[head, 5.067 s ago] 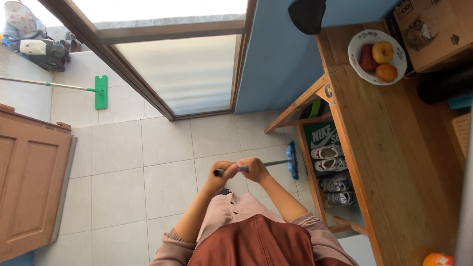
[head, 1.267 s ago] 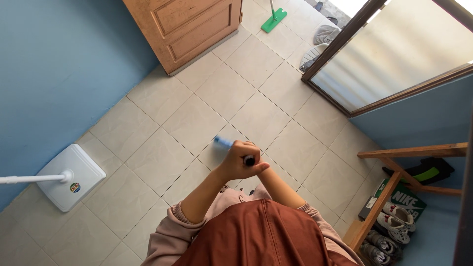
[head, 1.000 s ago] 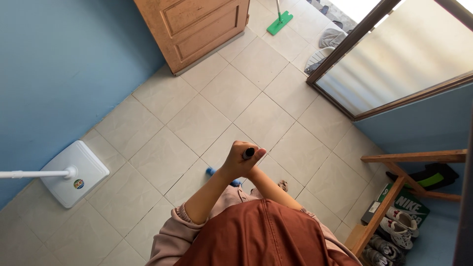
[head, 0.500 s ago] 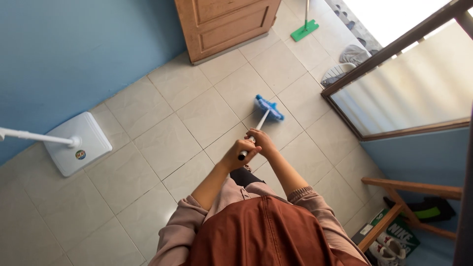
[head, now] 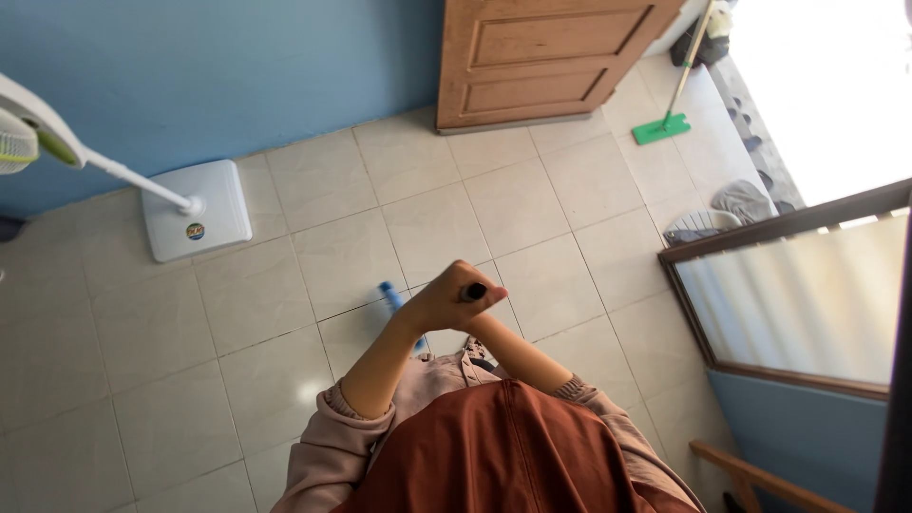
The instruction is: Sweep the tiled floor in a room using a broom.
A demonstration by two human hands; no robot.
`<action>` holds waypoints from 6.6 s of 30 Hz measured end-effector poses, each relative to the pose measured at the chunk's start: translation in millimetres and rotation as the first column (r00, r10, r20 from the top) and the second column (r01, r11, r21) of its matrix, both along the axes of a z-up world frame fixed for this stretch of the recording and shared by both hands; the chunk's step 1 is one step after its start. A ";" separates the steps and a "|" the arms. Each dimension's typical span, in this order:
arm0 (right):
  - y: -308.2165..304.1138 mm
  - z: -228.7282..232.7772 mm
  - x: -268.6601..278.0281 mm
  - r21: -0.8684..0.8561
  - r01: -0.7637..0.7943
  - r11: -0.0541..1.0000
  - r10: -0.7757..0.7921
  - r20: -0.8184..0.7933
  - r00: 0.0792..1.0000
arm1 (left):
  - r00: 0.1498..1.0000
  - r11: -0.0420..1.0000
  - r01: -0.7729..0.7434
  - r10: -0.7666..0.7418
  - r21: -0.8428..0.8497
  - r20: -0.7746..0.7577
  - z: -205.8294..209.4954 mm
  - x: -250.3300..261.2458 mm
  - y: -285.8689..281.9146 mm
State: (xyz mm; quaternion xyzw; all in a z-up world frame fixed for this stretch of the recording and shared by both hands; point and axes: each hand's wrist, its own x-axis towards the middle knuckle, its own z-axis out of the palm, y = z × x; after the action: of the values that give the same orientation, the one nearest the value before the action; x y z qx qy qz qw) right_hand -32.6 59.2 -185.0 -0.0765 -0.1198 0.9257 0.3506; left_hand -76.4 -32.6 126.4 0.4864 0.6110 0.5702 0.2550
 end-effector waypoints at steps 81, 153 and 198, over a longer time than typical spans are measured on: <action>-218.6 105.3 -407.3 0.869 -0.490 -0.068 0.287 0.488 0.825 | 0.912 0.887 -0.403 0.368 -0.225 -0.181 -33.2 -380.5 -205.5; 57.6 32.9 -518.5 0.673 -0.711 0.206 -0.474 0.704 0.529 | 0.979 0.981 0.193 -0.192 -0.004 0.074 -137.5 -556.5 19.7; 131.7 61.9 -612.1 0.241 0.186 0.952 -0.288 0.511 0.810 | 0.733 0.674 0.672 -0.666 0.307 -0.141 21.2 -703.3 210.4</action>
State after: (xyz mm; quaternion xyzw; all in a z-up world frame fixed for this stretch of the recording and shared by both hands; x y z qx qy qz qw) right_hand -644.7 190.9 -123.1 -0.3167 -0.2863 0.8004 0.4209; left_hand -779.8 177.8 147.5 0.7169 0.2858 0.5289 0.3530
